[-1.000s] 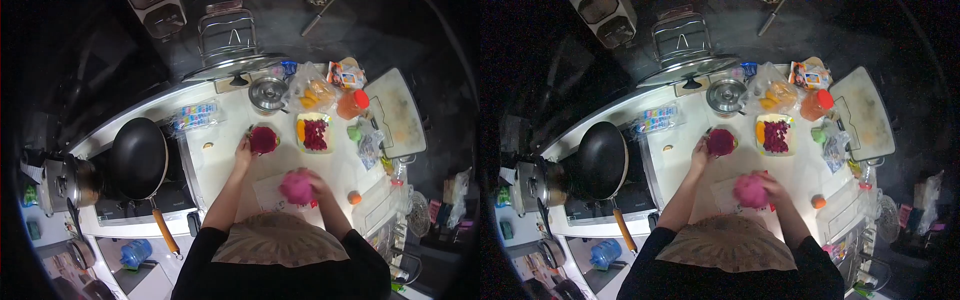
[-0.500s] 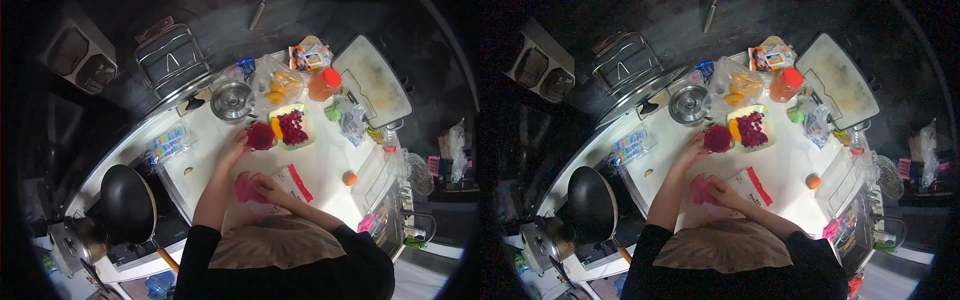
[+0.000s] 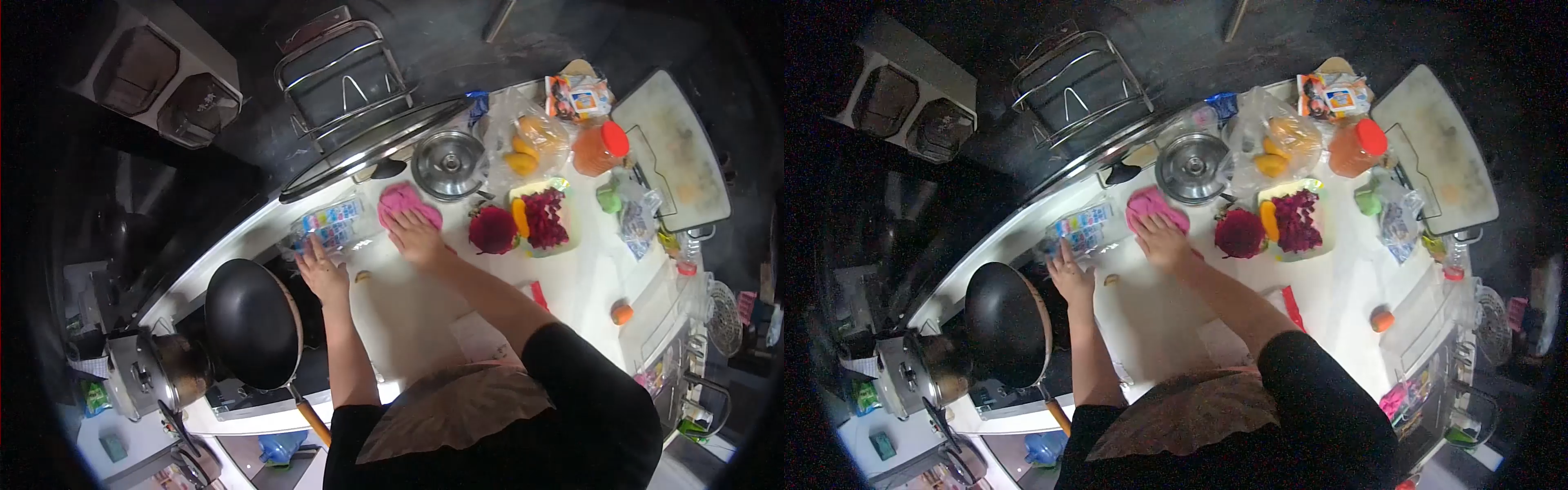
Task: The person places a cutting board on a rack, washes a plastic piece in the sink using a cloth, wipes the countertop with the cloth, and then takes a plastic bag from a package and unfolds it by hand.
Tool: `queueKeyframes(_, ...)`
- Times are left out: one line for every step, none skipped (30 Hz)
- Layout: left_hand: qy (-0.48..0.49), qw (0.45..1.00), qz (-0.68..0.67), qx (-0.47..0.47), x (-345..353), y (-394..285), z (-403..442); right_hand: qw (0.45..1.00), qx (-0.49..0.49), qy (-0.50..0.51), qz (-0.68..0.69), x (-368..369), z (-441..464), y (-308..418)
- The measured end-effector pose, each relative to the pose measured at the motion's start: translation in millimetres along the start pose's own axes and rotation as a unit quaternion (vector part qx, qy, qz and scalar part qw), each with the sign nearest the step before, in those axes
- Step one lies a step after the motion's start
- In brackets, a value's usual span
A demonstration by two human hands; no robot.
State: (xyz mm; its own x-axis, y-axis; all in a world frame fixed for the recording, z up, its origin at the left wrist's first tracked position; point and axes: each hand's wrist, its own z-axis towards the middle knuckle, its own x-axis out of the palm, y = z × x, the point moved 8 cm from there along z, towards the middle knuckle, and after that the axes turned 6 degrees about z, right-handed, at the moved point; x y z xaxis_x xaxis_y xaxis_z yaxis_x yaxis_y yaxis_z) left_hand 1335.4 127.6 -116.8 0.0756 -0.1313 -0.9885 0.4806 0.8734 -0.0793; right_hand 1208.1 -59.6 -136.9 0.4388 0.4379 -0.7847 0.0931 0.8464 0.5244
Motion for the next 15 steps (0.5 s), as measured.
queueKeyframes(-0.022,0.997,0.053,-0.051,-11.9,-4.1,-1.0,1.000,-0.013,-0.001,-0.016,8.6,20.3,-2.6)
queueKeyframes(-0.022,0.997,0.059,-0.051,-20.1,-5.2,1.9,1.000,-0.013,-0.003,-0.011,17.6,38.9,-7.4)
queueKeyframes(0.020,0.996,0.049,-0.067,-20.9,-2.3,4.6,0.999,-0.040,-0.007,-0.018,26.7,55.7,-7.0)
queueKeyframes(0.063,0.994,0.041,-0.082,-17.8,3.1,5.8,0.998,-0.065,-0.011,-0.024,36.9,69.6,-6.7)
queueKeyframes(-0.026,0.999,0.028,-0.028,-28.7,3.9,5.6,0.998,-0.061,-0.012,-0.016,48.2,81.2,-11.8)
queueKeyframes(-0.023,0.999,0.037,-0.023,-46.6,1.7,5.1,0.998,-0.059,0.001,-0.003,60.0,91.1,-14.5)
queueKeyframes(-0.042,0.999,0.024,-0.020,-70.2,1.0,3.5,0.998,-0.057,0.014,0.009,71.9,96.1,-14.4)
queueKeyframes(-0.060,0.998,0.008,-0.016,-100.8,-7.3,1.7,0.999,-0.048,0.011,0.015,71.7,100.1,-9.0)
queueKeyframes(-0.073,0.997,-0.008,-0.020,-130.5,-16.8,-4.0,0.996,-0.046,0.074,0.017,72.5,105.3,0.6)
queueKeyframes(-0.069,0.995,-0.062,-0.029,-140.0,-12.6,-8.1,0.989,-0.046,0.139,0.018,77.8,107.0,6.7)
queueKeyframes(-0.080,0.995,-0.063,-0.014,-149.6,-10.8,-11.6,0.973,-0.174,0.135,-0.073,87.9,102.8,24.8)
queueKeyframes(-0.093,0.994,-0.065,-0.001,-159.1,-11.7,-12.5,0.974,-0.170,0.134,-0.073,96.0,99.0,26.5)
queueKeyframes(-0.092,0.994,-0.065,-0.001,-164.0,-12.9,-12.7,0.980,-0.149,0.129,-0.006,102.8,91.5,30.4)
queueKeyframes(-0.104,0.992,-0.074,-0.011,-172.2,-12.7,-15.3,0.982,-0.127,0.127,0.062,102.6,83.3,35.6)
queueKeyframes(-0.117,0.989,-0.083,-0.020,-178.2,-11.8,-17.1,0.981,-0.133,0.104,0.093,95.8,74.6,36.1)
